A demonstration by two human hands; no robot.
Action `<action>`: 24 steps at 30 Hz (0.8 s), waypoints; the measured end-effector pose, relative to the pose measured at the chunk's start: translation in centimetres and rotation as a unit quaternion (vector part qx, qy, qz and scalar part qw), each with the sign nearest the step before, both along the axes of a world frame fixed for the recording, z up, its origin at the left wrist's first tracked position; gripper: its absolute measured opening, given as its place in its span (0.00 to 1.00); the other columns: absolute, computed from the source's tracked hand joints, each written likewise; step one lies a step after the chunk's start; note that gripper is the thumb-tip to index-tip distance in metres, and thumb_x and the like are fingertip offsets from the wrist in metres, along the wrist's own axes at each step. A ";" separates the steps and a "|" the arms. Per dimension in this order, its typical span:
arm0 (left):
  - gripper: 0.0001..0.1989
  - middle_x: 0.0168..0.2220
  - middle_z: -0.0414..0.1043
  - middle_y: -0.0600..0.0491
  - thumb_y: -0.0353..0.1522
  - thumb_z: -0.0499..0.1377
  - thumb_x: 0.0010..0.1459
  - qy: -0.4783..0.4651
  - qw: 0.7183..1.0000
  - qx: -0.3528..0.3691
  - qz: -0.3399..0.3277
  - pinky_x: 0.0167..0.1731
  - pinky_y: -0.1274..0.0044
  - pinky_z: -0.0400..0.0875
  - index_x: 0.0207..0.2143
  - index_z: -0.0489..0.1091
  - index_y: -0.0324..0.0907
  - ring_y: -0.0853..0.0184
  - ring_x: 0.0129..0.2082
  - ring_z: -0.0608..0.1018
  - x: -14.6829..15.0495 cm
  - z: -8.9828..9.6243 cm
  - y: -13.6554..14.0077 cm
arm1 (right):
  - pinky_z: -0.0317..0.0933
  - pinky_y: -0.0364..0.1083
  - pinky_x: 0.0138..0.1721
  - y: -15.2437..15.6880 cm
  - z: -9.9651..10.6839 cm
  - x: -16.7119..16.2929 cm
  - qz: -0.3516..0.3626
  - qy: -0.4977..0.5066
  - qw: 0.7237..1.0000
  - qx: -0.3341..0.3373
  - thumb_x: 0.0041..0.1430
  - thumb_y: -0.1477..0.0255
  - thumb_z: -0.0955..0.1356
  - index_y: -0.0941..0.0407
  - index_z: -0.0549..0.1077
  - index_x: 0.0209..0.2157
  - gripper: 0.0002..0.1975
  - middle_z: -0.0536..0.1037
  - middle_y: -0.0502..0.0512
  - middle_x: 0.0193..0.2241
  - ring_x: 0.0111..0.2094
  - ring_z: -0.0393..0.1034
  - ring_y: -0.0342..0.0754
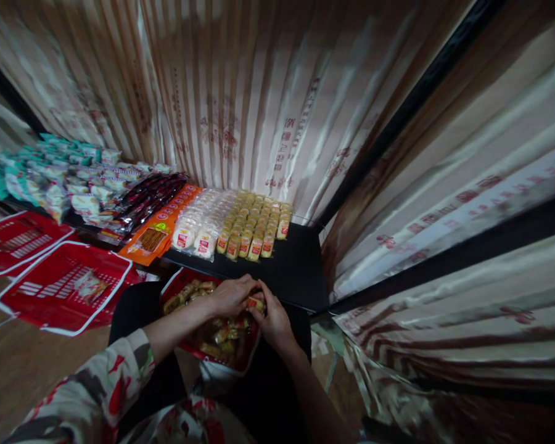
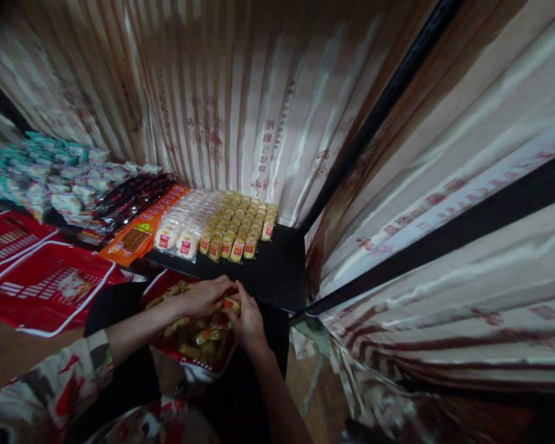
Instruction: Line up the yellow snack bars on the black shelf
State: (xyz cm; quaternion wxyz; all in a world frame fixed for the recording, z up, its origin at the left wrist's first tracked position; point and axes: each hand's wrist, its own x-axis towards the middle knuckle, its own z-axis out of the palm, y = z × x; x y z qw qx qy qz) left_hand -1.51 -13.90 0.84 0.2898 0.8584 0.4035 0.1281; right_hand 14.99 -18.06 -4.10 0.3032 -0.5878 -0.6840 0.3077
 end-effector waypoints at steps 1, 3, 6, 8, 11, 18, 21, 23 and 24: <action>0.18 0.42 0.67 0.52 0.25 0.52 0.51 -0.005 1.000 0.019 0.004 0.42 0.76 0.68 0.46 0.65 0.45 0.65 0.42 0.72 0.3 0.2 0.3 | 0.62 0.51 0.47 0.2 -0.1 0.3 -0.014 0.016 1.000 0.003 0.51 0.68 0.66 0.53 0.63 0.56 0.28 0.76 0.54 0.39 0.42 0.69 0.52; 0.17 0.43 0.65 0.51 0.25 0.50 0.53 -0.036 0.997 0.063 0.039 0.43 0.77 0.68 0.46 0.65 0.44 0.66 0.43 0.71 1.0 0.2 0.5 | 0.63 0.51 0.46 0.5 -0.5 0.9 -0.045 0.057 0.997 0.007 0.51 0.66 0.66 0.53 0.66 0.53 0.26 0.76 0.54 0.37 0.41 0.70 0.51; 0.14 0.43 0.64 0.50 0.25 0.47 0.56 -0.110 0.979 0.117 0.129 0.45 0.76 0.68 0.43 0.66 0.42 0.68 0.43 0.70 2.3 -0.3 0.1 | 0.65 0.49 0.44 1.1 -1.3 1.8 -0.102 0.159 0.982 -0.005 0.50 0.64 0.67 0.55 0.70 0.48 0.22 0.75 0.56 0.40 0.40 0.70 0.50; 0.14 0.42 0.65 0.49 0.24 0.46 0.57 -0.149 0.967 0.125 0.166 0.46 0.75 0.68 0.41 0.67 0.41 0.68 0.43 0.70 3.3 -0.9 -0.5 | 0.65 0.48 0.43 1.7 -1.6 2.4 -0.137 0.245 0.960 -0.022 0.49 0.63 0.67 0.56 0.71 0.46 0.22 0.74 0.58 0.42 0.41 0.71 0.50; 0.15 0.42 0.67 0.49 0.22 0.46 0.55 -0.194 0.962 0.090 0.168 0.47 0.74 0.68 0.41 0.67 0.41 0.67 0.44 0.71 4.9 -2.0 -1.3 | 0.65 0.47 0.40 2.9 -1.6 3.0 -0.183 0.322 0.928 -0.041 0.46 0.62 0.69 0.58 0.71 0.43 0.22 0.76 0.57 0.39 0.38 0.71 0.49; 0.19 0.51 0.67 0.46 0.25 0.47 0.55 -0.271 0.945 -0.021 0.183 0.56 0.71 0.61 0.48 0.66 0.39 0.66 0.53 0.68 9.2 -3.4 0.4 | 0.65 0.46 0.40 6.3 -1.6 4.5 -0.246 0.339 0.908 -0.004 0.45 0.64 0.69 0.58 0.70 0.41 0.20 0.77 0.56 0.35 0.36 0.71 0.47; 0.20 0.55 0.64 0.46 0.28 0.47 0.57 -0.251 0.942 -0.071 0.211 0.59 0.70 0.56 0.52 0.65 0.38 0.65 0.56 0.65 10.8 -3.2 1.9 | 0.65 0.46 0.41 8.4 -2.4 5.3 -0.244 0.327 0.913 0.011 0.45 0.65 0.68 0.58 0.70 0.41 0.19 0.77 0.57 0.36 0.37 0.72 0.47; 0.22 0.58 0.61 0.45 0.30 0.47 0.58 -0.239 0.938 -0.105 0.227 0.61 0.70 0.53 0.54 0.63 0.37 0.64 0.59 0.63 11.6 -2.9 3.1 | 0.65 0.47 0.41 10.1 -3.0 5.7 -0.248 0.320 0.914 0.020 0.45 0.66 0.68 0.57 0.70 0.40 0.19 0.77 0.57 0.36 0.37 0.72 0.48; 0.22 0.59 0.60 0.45 0.31 0.47 0.58 -0.239 0.935 -0.119 0.233 0.61 0.70 0.52 0.55 0.62 0.36 0.63 0.59 0.62 12.0 -2.7 3.7 | 0.65 0.47 0.41 10.9 -3.3 5.9 -0.251 0.314 0.915 0.025 0.45 0.66 0.68 0.57 0.70 0.40 0.19 0.77 0.57 0.36 0.37 0.72 0.48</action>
